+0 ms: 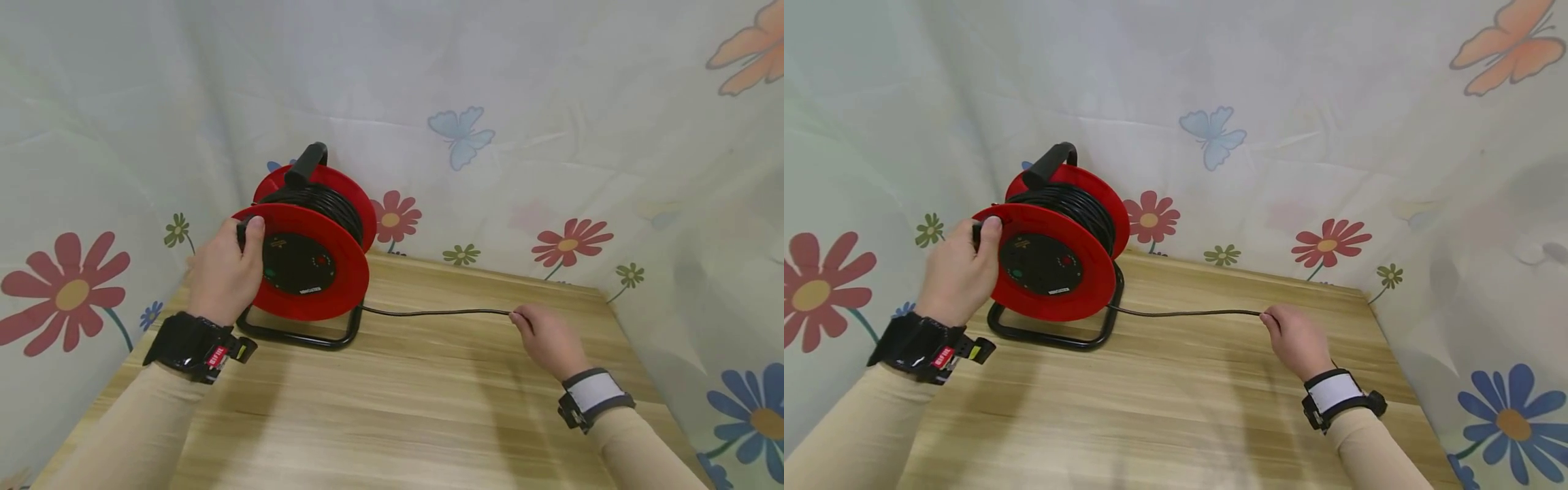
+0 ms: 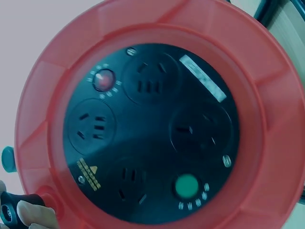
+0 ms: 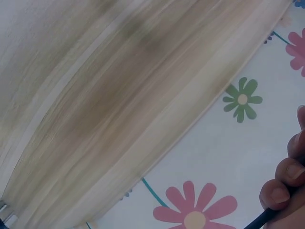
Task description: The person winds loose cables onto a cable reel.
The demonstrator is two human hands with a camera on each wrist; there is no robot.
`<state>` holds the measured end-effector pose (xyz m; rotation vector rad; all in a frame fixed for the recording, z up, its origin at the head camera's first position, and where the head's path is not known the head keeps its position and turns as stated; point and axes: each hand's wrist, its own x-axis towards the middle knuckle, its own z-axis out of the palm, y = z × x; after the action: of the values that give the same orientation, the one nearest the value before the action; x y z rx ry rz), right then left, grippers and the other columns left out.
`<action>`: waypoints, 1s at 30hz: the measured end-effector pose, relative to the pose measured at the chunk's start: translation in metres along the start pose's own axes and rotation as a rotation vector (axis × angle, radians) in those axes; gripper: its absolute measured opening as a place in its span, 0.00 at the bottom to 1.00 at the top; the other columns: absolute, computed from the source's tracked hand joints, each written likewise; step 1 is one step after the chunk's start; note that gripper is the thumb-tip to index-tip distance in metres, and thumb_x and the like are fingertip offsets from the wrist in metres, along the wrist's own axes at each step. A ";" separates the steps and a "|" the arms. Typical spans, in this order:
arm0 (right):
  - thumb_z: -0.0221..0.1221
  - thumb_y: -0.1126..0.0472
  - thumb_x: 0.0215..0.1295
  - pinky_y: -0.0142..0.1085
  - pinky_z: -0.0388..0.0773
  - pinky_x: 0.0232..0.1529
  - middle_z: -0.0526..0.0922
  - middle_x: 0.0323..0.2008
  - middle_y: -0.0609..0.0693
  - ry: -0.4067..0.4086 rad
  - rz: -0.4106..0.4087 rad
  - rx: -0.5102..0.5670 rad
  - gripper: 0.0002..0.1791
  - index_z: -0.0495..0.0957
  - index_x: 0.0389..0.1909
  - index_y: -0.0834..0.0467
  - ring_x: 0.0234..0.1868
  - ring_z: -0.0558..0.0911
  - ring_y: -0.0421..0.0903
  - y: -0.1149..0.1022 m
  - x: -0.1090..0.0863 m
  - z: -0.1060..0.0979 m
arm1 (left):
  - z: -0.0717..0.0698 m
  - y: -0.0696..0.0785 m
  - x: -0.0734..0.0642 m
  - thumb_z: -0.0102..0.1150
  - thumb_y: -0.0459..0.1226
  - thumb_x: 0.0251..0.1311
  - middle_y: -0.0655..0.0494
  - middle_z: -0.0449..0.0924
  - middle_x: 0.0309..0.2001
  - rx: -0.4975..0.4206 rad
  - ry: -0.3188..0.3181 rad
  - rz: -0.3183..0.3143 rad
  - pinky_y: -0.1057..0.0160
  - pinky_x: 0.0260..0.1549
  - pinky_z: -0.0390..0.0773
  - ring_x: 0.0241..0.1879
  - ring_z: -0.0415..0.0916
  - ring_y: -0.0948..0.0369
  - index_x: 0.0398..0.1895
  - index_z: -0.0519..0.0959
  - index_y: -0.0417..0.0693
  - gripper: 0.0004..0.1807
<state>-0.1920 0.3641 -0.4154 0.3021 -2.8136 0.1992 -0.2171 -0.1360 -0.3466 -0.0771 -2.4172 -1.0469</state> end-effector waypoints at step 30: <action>0.51 0.57 0.71 0.40 0.68 0.27 0.77 0.25 0.50 -0.164 0.010 0.141 0.10 0.79 0.39 0.57 0.25 0.71 0.44 -0.030 0.011 0.033 | 0.026 0.034 -0.006 0.39 0.52 0.70 0.46 0.73 0.17 0.070 -0.056 0.140 0.58 0.15 0.72 0.16 0.70 0.54 0.36 0.67 0.39 0.23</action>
<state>-0.2043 0.3273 -0.4401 0.3509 -2.9692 0.3936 -0.2145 -0.0931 -0.3421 -0.2502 -2.4566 -0.9077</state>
